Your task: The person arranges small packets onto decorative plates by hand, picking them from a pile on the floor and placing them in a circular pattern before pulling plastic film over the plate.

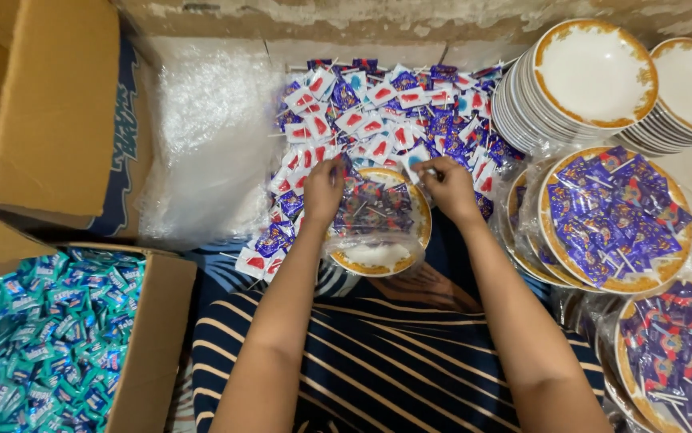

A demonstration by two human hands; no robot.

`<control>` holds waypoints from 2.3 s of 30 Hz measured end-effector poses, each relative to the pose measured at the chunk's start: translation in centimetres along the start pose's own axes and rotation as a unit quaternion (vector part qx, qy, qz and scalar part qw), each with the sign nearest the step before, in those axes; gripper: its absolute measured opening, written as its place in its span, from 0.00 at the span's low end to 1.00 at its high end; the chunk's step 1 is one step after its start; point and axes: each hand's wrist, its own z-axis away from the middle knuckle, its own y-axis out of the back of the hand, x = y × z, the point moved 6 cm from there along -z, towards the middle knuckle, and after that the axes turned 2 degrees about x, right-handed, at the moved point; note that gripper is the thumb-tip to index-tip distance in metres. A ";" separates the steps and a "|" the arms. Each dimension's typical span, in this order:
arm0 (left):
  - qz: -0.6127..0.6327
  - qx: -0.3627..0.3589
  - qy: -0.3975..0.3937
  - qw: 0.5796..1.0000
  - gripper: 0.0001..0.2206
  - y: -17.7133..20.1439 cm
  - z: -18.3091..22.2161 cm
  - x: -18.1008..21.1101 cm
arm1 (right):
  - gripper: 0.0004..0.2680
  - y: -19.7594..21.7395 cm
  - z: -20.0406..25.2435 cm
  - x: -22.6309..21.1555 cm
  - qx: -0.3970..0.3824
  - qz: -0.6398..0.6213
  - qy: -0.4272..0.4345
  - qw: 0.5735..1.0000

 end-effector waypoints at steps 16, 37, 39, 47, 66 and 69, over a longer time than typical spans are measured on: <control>0.204 0.008 0.251 0.946 0.19 5.8 12.4 -4.2 | 0.03 -8.1 16.0 -4.8 0.009 0.146 0.150 0.978; 0.213 -0.043 0.213 0.952 0.22 8.2 13.7 2.2 | 0.06 -6.8 13.8 -1.9 -0.093 0.125 -0.020 0.988; 0.190 -0.083 0.170 0.963 0.16 8.5 13.7 4.5 | 0.10 -5.3 13.5 -3.4 -0.017 0.086 0.126 0.988; 0.254 -0.192 0.134 0.939 0.25 5.0 14.5 4.2 | 0.13 -7.6 15.0 -3.7 -0.190 0.095 -0.016 0.977; 0.021 -0.020 -0.019 0.999 0.09 7.7 13.0 5.6 | 0.15 -13.2 16.4 1.5 -0.055 0.362 0.192 0.910; 0.014 -0.022 -0.002 1.000 0.11 7.2 12.0 4.6 | 0.21 -9.7 16.0 -3.4 -0.248 0.309 0.054 0.917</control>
